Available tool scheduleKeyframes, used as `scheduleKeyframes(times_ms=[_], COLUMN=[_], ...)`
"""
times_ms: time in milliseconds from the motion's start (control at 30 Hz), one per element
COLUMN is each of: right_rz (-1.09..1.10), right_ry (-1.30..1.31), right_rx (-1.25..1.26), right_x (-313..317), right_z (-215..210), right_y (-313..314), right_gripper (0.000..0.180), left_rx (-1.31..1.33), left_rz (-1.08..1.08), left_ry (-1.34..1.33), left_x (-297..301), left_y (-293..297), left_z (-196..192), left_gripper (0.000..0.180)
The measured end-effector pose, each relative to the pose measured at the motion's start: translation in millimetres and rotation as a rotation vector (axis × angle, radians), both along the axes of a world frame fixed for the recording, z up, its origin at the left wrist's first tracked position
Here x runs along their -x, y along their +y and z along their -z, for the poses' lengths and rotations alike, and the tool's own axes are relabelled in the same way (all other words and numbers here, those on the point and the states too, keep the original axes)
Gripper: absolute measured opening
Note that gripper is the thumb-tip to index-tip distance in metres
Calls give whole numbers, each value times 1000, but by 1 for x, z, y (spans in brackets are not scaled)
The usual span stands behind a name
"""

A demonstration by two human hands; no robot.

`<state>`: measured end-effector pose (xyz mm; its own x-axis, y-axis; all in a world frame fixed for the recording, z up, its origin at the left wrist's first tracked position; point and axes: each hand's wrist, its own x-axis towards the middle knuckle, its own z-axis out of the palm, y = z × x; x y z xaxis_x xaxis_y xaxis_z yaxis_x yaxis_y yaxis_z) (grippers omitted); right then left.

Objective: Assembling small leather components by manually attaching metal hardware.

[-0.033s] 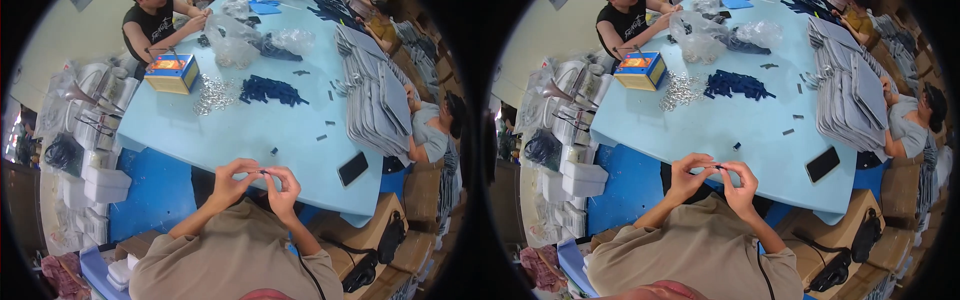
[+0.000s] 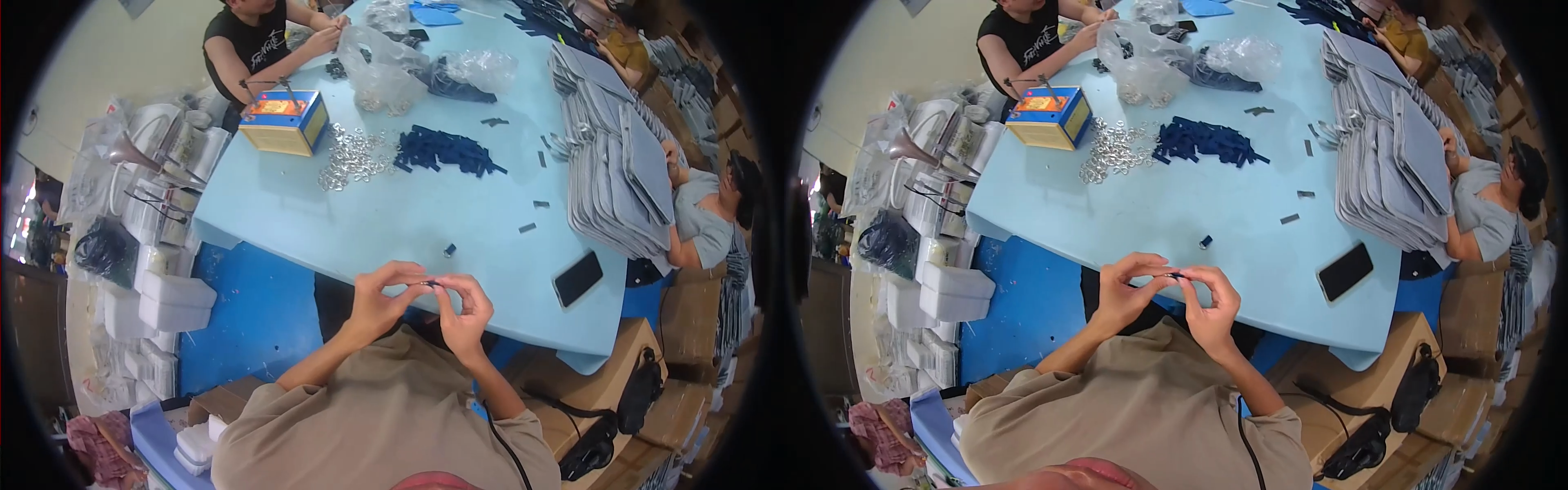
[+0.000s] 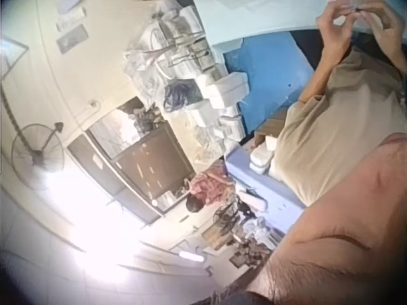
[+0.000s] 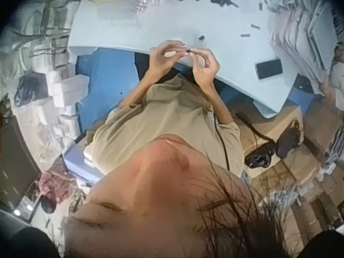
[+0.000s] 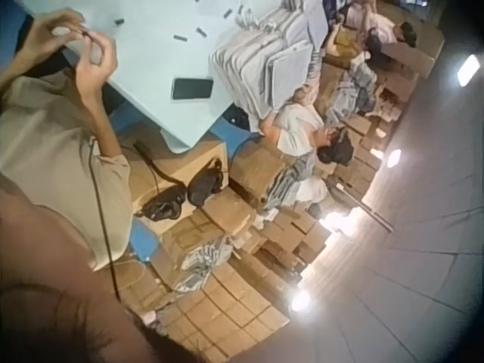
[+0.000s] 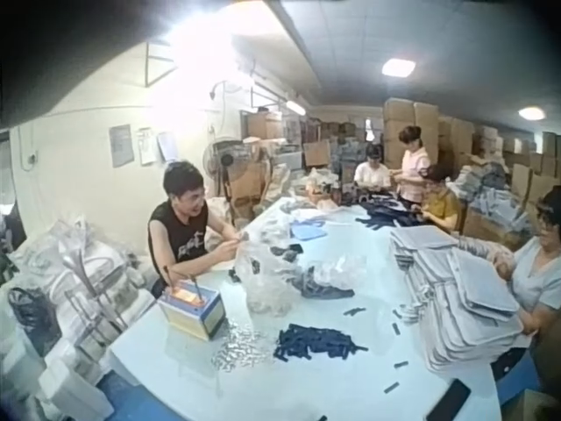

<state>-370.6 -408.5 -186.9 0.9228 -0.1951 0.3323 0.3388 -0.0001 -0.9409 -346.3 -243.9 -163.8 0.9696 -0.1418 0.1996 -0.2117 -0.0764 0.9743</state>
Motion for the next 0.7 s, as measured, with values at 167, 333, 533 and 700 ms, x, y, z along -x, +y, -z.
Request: scheduleKeyframes(times_ms=[167, 333, 533, 700], right_rz=[-26, -54, 0, 25], right_ry=[71, 167, 317, 92], right_rx=[47, 240, 580, 826], right_x=[-15, -48, -65, -92], right_z=[3, 21, 16, 5], right_y=[-5, -34, -51, -49], right_gripper=[16, 14, 21, 27], left_rx=[-89, -374, -757, -731], left_rz=[67, -236, -354, -269], left_ry=[-56, -267, -414, -230], left_x=[-17, -114, -192, -203], left_y=[9, 61, 98, 112], left_z=[5, 41, 63, 73], left_gripper=[22, 15, 9, 10])
